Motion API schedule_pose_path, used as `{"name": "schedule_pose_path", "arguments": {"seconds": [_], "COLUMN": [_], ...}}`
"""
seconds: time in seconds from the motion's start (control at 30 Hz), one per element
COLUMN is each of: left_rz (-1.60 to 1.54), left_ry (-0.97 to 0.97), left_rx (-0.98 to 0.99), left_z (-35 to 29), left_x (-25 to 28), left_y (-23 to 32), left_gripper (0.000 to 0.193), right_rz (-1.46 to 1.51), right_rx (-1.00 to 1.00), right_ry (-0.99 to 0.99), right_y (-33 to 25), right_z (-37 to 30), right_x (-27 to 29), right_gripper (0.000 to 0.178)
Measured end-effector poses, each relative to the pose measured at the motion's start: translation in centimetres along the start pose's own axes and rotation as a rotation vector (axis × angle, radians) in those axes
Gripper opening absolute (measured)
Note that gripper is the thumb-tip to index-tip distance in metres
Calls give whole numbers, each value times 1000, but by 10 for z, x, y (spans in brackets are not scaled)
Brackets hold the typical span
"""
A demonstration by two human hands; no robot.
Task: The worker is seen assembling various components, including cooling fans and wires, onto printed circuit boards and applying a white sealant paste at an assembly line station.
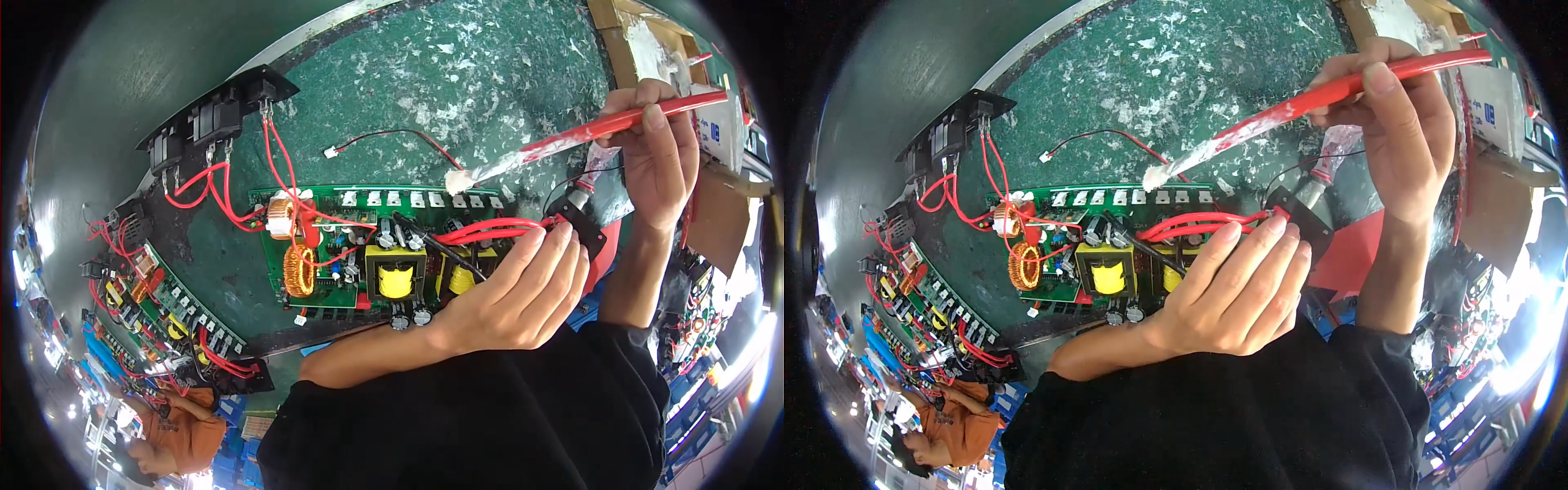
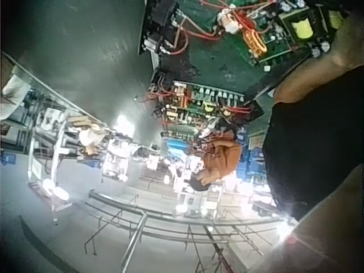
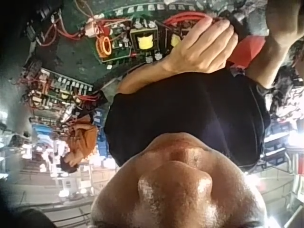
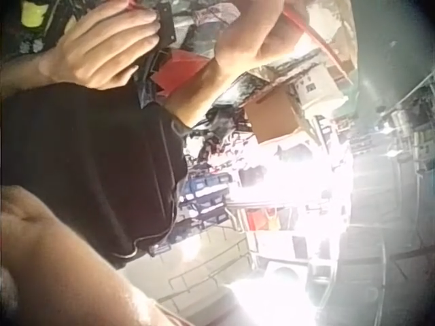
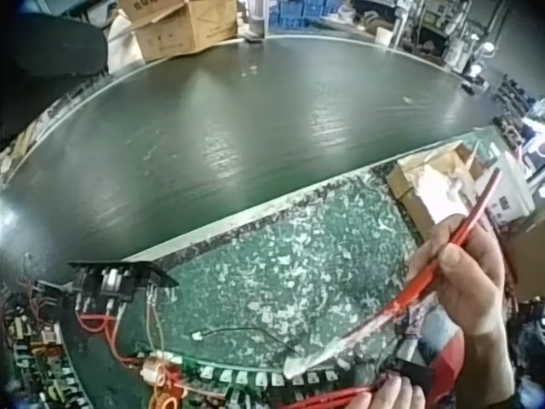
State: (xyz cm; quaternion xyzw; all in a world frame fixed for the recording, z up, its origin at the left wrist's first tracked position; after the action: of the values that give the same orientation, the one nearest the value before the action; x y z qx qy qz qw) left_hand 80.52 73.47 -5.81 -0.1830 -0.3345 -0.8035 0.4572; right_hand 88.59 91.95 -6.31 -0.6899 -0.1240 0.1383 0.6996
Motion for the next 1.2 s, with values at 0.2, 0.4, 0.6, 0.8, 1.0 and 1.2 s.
{"name": "schedule_pose_path", "arguments": {"seconds": [0.2, 0.4, 0.6, 0.8, 1.0, 1.2], "left_rz": [21, 19, 20, 11, 18, 12], "left_ry": [17, -1, -3, 11, 8, 14], "left_rx": [-5, -7, -13, -23, -30, -28], "left_z": [0, 1, 0, 0, -1, -1], "left_x": [1, 0, 1, 3, 3, 4], "left_y": [0, 0, 0, 0, 1, 1], "left_gripper": [32, 33, 34, 33, 33, 32], "right_rz": [-66, -25, -46, -74, -37, -32], "right_rx": [-86, -50, -38, -68, -43, -28], "right_ry": [12, 2, 26, -7, 27, 25], "right_y": [5, 2, 2, 3, 5, 0], "right_z": [-5, -4, -1, -5, -5, -4], "right_x": [-2, 2, 17, 16, 22, 32], "right_gripper": [27, 25, 24, 24, 24, 25]}}
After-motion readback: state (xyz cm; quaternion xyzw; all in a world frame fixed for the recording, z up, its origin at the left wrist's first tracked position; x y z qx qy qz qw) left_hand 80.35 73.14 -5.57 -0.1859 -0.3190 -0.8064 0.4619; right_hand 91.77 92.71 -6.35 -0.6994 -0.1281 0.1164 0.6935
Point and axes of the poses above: each hand's wrist, its own z-axis towards the middle knuckle, its own x-axis out of the back of the hand, y = z × x, the point moved 7 cm from there along z, towards the middle knuckle, and after that the axes turned 11 degrees about y, right-handed, at the moved point
